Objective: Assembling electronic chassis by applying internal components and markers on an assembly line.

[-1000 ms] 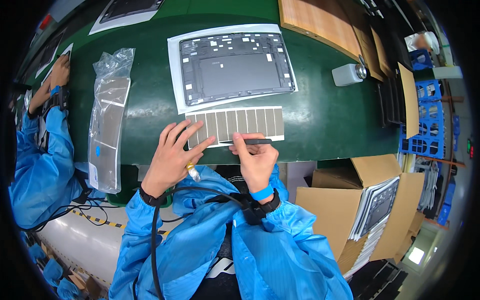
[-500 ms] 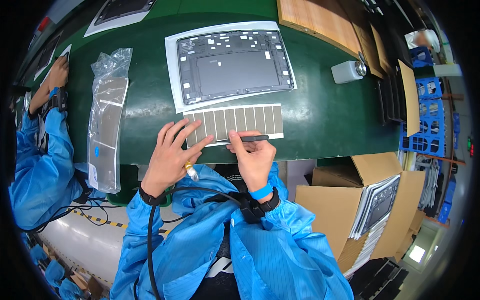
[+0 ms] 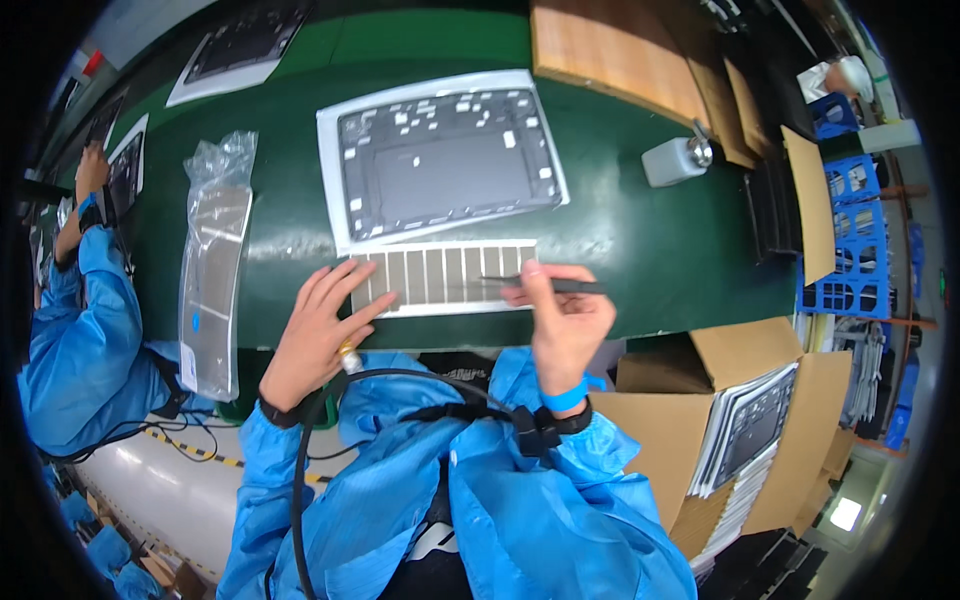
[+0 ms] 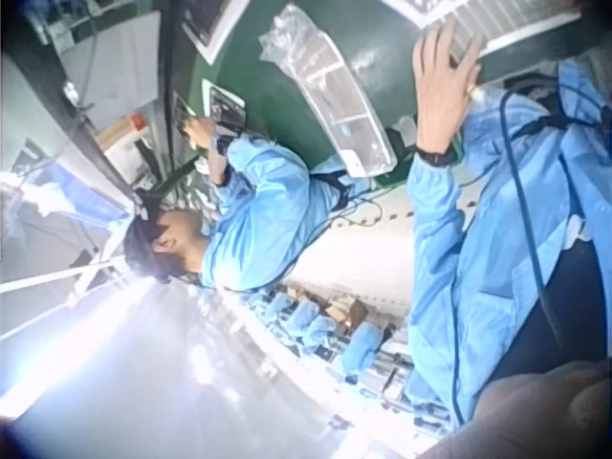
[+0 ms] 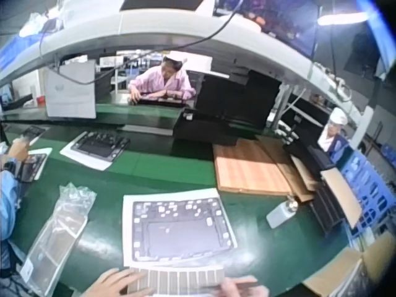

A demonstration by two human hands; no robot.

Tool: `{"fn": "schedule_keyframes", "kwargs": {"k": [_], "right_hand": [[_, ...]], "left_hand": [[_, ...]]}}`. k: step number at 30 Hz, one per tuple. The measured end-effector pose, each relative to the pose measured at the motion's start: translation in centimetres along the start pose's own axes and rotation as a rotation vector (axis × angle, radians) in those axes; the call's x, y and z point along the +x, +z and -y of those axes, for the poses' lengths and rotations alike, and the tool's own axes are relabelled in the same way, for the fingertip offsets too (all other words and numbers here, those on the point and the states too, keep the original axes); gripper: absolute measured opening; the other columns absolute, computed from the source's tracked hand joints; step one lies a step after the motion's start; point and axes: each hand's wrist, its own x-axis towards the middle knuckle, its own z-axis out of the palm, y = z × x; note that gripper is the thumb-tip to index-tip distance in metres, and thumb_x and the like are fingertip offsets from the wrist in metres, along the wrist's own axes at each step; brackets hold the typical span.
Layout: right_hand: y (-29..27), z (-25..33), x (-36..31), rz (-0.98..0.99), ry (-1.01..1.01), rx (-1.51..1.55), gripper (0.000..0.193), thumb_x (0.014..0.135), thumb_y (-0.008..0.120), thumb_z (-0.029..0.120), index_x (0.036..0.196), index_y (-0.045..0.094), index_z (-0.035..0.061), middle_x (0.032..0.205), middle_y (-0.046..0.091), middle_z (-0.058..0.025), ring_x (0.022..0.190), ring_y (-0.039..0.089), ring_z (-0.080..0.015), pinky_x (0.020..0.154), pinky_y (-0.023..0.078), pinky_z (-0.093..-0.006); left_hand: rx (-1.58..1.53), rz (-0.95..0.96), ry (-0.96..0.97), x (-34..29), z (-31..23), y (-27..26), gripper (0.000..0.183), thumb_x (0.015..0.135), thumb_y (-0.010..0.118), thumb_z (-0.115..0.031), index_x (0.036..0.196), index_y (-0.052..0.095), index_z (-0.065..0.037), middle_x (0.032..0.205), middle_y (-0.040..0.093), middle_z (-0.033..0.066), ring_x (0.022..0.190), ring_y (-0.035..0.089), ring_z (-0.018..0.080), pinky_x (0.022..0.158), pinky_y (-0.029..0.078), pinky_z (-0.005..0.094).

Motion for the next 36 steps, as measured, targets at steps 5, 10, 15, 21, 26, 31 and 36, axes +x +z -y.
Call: {"fn": "schedule_keyframes", "kwargs": {"k": [5, 10, 15, 21, 26, 31, 36], "right_hand": [[-1.1, 2.2, 13.0, -0.022, -0.216, -0.145, 0.020, 0.090, 0.073, 0.014, 0.088, 0.067, -0.0049, 0.073, 0.070, -0.0111, 0.065, 0.069, -0.0165, 0.060, 0.052, -0.0241], [0.5, -2.0, 24.2, 0.143, -0.199, -0.120, 0.025, 0.089, 0.074, 0.017, 0.087, 0.069, -0.0076, 0.075, 0.071, -0.0125, 0.065, 0.071, -0.0179, 0.059, 0.056, -0.0263], [1.6, -5.5, 25.5, 0.148, -0.125, -0.177, 0.026, 0.088, 0.075, 0.018, 0.084, 0.070, -0.0078, 0.072, 0.072, -0.0152, 0.063, 0.071, -0.0166, 0.059, 0.056, -0.0270], [1.4, -5.5, 25.8, 0.152, -0.039, -0.162, 0.025, 0.088, 0.075, 0.015, 0.085, 0.069, -0.0084, 0.071, 0.071, -0.0141, 0.064, 0.071, -0.0160, 0.057, 0.056, -0.0261], [1.6, -5.7, 26.2, 0.184, -0.053, -0.113, 0.023, 0.088, 0.074, 0.013, 0.085, 0.068, -0.0086, 0.071, 0.071, -0.0130, 0.063, 0.070, -0.0155, 0.056, 0.055, -0.0252], [1.7, -5.8, 26.4, 0.188, -0.051, -0.107, 0.023, 0.087, 0.075, 0.013, 0.085, 0.067, -0.0087, 0.071, 0.070, -0.0127, 0.063, 0.070, -0.0155, 0.056, 0.056, -0.0257], [1.8, -5.8, 26.2, 0.185, -0.053, -0.111, 0.024, 0.087, 0.076, 0.013, 0.084, 0.067, -0.0087, 0.071, 0.070, -0.0123, 0.062, 0.070, -0.0153, 0.055, 0.056, -0.0258]], "left_hand": [[0.014, -0.139, 0.138, 5.3, -0.4, -5.7, 0.059, 0.064, 0.069, 0.011, 0.117, 0.069, -0.013, 0.087, 0.056, 0.0070, 0.081, 0.050, 0.0282, 0.071, 0.046, 0.0401], [0.085, -0.128, 0.375, 19.3, 1.5, -5.2, 0.026, 0.093, 0.059, -0.017, 0.114, 0.066, -0.005, 0.077, 0.056, 0.0129, 0.078, 0.052, 0.0301, 0.070, 0.043, 0.0419], [0.205, 0.008, 0.384, 25.9, 4.1, -1.7, 0.032, 0.097, 0.053, -0.017, 0.126, 0.059, -0.004, 0.090, 0.065, 0.0149, 0.090, 0.061, 0.0323, 0.081, 0.049, 0.0430], [0.300, 0.136, 0.364, 27.8, 3.9, -0.2, 0.057, 0.086, 0.055, -0.005, 0.142, 0.045, -0.006, 0.093, 0.065, 0.0138, 0.092, 0.063, 0.0314, 0.084, 0.051, 0.0428], [0.341, 0.158, 0.346, 28.3, 3.7, -0.1, 0.058, 0.087, 0.055, -0.006, 0.143, 0.044, -0.006, 0.092, 0.065, 0.0150, 0.089, 0.063, 0.0313, 0.082, 0.052, 0.0427], [0.337, 0.153, 0.346, 28.4, 3.8, -0.1, 0.060, 0.086, 0.056, -0.006, 0.145, 0.043, -0.006, 0.091, 0.065, 0.0152, 0.088, 0.064, 0.0315, 0.081, 0.052, 0.0425], [0.326, 0.141, 0.354, 28.3, 4.0, 0.1, 0.060, 0.086, 0.056, -0.006, 0.145, 0.042, -0.005, 0.090, 0.065, 0.0155, 0.088, 0.064, 0.0316, 0.080, 0.052, 0.0426]]}}
